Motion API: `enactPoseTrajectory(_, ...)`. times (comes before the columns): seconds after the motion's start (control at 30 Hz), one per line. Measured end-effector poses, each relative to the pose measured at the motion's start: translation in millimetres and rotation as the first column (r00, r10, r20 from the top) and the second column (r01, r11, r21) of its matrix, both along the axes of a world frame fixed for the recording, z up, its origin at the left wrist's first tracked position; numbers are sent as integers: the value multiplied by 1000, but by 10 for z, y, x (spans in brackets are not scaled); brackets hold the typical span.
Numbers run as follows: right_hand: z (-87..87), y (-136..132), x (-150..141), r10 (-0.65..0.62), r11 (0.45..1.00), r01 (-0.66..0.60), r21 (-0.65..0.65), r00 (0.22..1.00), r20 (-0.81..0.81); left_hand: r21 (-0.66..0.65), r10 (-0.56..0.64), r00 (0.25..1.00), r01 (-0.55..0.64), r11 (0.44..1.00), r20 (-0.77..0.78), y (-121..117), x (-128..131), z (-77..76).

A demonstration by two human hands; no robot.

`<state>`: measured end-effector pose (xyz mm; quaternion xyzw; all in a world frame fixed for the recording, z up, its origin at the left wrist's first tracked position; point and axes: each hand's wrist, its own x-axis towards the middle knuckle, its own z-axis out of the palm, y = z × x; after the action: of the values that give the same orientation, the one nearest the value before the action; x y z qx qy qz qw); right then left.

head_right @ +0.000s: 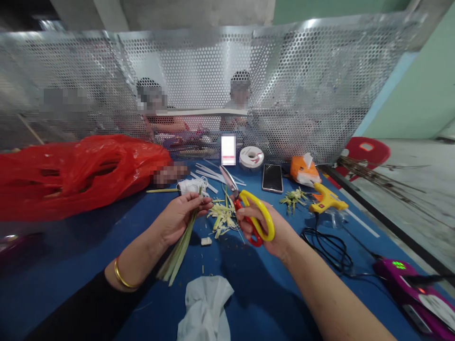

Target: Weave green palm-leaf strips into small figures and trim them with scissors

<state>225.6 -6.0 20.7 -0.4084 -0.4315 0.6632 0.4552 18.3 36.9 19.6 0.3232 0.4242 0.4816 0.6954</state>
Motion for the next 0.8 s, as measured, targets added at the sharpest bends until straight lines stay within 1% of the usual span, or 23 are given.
enactPoseTrajectory(0.03,8,-50,-62,27,999,-28,-23,997,-75,9,7,1000,-7,1000,6,2,-2,2)
enactPoseTrajectory(0.1,6,-132,-168,78,995,-88,-49,982,-169,25,4,1000,-4,1000,10,2,-9,6)
enactPoseTrajectory(0.17,-13,-184,-243,114,991,-127,-49,971,-210,30,-13,1000,13,999,7,-3,-17,7)
enactPoseTrajectory(0.27,-45,-218,-297,124,990,-135,-40,968,-220,31,-33,999,32,999,12,-10,-25,3)
enactPoseTrajectory(0.4,-59,-227,-305,96,993,-109,-53,975,-200,47,-65,997,63,997,38,14,-34,-22)
enactPoseTrajectory(0.47,-60,-229,-305,89,993,-100,-58,982,-167,56,-52,997,49,997,62,39,-44,-40)
enactPoseTrajectory(0.53,-66,-234,-307,90,994,-95,-50,990,-110,70,-25,996,18,997,87,63,-57,-56)
enactPoseTrajectory(0.6,-83,-242,-309,101,995,-102,-11,993,-52,76,11,995,-18,997,99,80,-69,-62)
enactPoseTrajectory(0.67,-108,-254,-308,136,991,-136,15,991,-16,64,63,992,-70,995,105,87,-74,-57)
enactPoseTrajectory(0.73,-130,-267,-303,195,981,-195,10,981,4,46,124,987,-129,991,106,90,-73,-42)
enactPoseTrajectory(0.8,-140,-279,-298,231,973,-231,-4,973,28,45,159,981,-165,985,109,93,-70,-25)
